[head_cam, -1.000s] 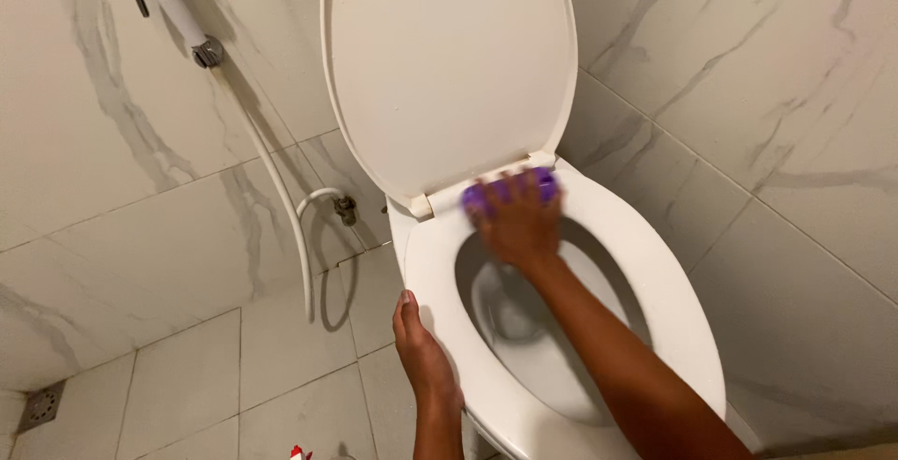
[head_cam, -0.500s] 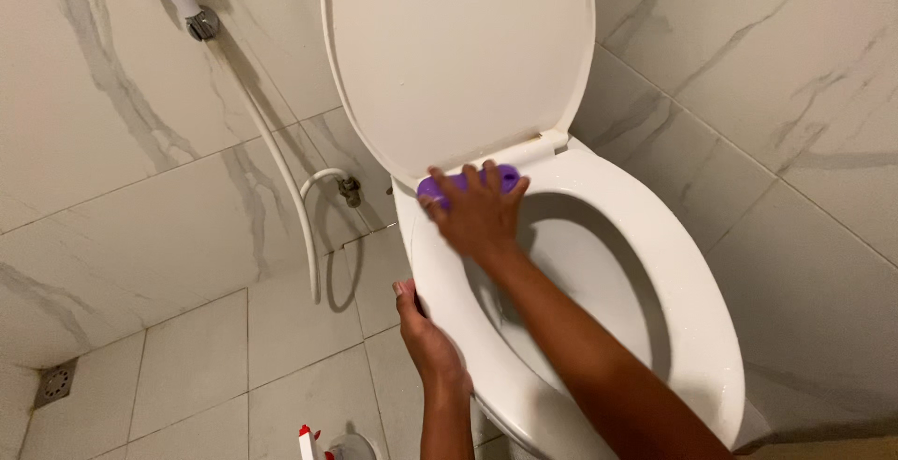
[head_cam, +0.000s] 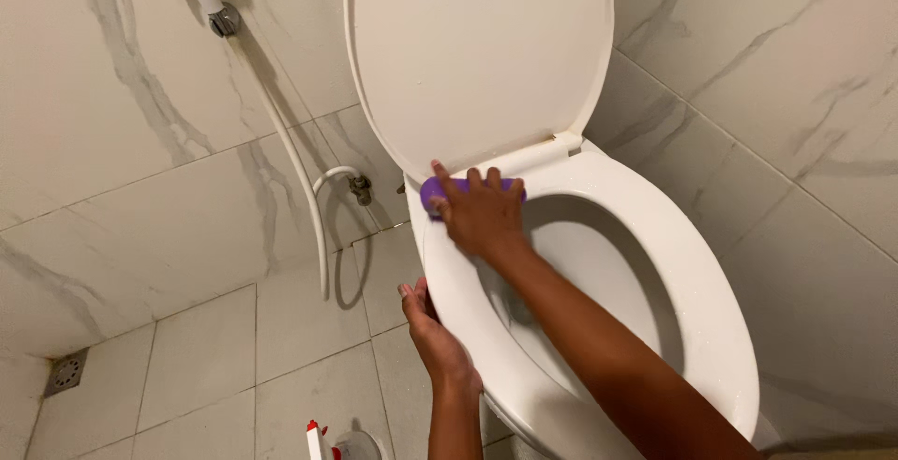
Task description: The person cleans a toilet by spraying a cleaning solution and scrubbing the rim, seat, and bowl using a purple brush, then rinsing it with a handheld sprayer.
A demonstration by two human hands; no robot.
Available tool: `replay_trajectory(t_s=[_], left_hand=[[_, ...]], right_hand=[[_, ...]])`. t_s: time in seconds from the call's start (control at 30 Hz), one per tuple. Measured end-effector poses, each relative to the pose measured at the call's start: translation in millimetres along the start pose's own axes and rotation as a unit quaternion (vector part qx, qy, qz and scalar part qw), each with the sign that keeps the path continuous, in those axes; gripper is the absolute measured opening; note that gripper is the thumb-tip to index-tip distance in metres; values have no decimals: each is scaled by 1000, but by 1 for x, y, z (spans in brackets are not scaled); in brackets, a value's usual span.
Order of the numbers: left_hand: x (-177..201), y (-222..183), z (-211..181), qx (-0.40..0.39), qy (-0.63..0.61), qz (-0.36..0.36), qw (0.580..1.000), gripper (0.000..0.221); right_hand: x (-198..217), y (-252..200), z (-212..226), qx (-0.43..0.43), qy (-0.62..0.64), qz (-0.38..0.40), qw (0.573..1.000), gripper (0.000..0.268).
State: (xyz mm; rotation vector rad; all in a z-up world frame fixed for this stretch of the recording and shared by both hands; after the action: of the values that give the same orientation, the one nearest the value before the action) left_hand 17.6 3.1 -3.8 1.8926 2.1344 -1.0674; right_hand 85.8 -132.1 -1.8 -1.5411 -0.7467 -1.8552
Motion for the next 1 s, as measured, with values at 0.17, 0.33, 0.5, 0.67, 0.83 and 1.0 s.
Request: replay_trajectory(t_s=[0.17,0.33,0.5,0.67,0.83,1.0], left_hand=[[-3,-8,-6,12,19,2,1000,72],[-1,1,1,7,12,3,1000,64],[-6,-15,-12,6,65,10,998,67],[-6,-17,-15,0,68,20,997,56],[4,0,6,-49,79,29,995,56],[5,2,6,-54,160,29,985,70]], right_hand=[[16,-19,6,49,9,62,997,78],[-37,-12,-3,16,-3,-108,994,60],[-14,-10,-20,17,34,-18,999,61],[-14,-22,-7,56,23,-5,998,59],[8,-7,-19,17,39,60,997,60],[22,-2,-20,56,16,130,990,60]])
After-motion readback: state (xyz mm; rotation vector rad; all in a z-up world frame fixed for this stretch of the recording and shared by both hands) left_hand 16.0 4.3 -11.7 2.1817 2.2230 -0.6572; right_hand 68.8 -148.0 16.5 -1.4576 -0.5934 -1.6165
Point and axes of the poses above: each hand's wrist, its own y-axis towards the middle knuckle, its own x-axis out of the back of the hand, z = x × y, the point moved 1 cm from there along y, towards the middle knuckle, and after that the axes turned 13 degrees about -x, right-handed, at the moved point
